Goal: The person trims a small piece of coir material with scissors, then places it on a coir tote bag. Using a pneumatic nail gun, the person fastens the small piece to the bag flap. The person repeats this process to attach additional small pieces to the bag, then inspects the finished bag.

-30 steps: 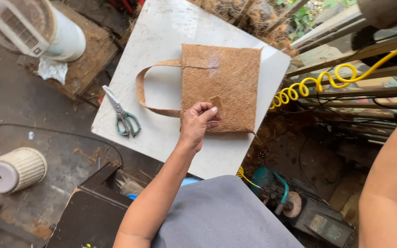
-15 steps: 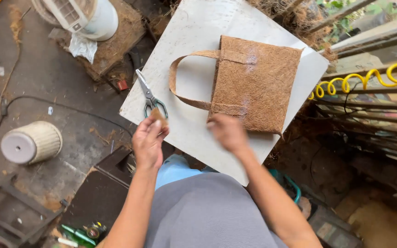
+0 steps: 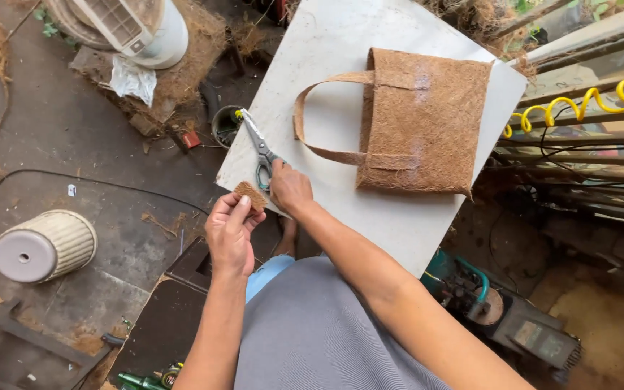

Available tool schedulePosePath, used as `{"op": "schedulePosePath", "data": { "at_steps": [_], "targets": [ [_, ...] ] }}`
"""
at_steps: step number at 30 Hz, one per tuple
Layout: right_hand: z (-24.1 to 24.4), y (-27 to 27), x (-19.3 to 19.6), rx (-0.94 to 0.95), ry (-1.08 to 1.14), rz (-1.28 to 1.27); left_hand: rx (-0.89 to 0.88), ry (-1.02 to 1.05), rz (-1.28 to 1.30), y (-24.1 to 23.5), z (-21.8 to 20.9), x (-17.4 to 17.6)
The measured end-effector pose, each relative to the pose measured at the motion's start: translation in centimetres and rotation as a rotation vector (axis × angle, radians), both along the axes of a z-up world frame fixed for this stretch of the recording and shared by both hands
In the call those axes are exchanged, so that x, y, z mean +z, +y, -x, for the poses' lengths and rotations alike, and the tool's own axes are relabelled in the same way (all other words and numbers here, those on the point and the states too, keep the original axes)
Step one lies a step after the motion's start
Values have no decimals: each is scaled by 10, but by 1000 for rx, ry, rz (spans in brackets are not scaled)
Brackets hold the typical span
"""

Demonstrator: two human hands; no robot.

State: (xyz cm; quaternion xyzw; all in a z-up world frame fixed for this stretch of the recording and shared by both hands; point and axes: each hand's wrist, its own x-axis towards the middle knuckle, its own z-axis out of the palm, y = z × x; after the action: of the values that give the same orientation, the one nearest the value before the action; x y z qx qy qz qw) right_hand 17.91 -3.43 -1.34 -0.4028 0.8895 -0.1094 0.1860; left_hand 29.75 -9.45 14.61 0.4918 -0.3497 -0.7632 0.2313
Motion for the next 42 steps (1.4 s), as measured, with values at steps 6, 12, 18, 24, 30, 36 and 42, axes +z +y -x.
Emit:
{"op": "schedulePosePath", "data": {
  "at_steps": [6, 12, 18, 24, 30, 36, 42],
  "targets": [
    [15, -23, -1, -88, -189, -133, -16, -1, 14, -10, -11, 7],
    [31, 36, 61, -249, -583, -47, -33, -12, 20, -15, -14, -10],
    [81, 165, 183, -322, -1068, 99, -193, -70, -55, -5, 2, -35],
    [192, 279, 232, -316, -889, -411, -326, -129, -82, 37, 21, -76],
    [282, 336, 190, -383, -964, -427, -284, -218, -106, 90, 33, -61],
    [326, 338, 144, -274, -1079, -372, -197, -327, -125, 155, 27, -74],
    [343, 333, 118, -232, -1212, -375, -81, -309, -146, 211, 25, -74]
  ]
}}
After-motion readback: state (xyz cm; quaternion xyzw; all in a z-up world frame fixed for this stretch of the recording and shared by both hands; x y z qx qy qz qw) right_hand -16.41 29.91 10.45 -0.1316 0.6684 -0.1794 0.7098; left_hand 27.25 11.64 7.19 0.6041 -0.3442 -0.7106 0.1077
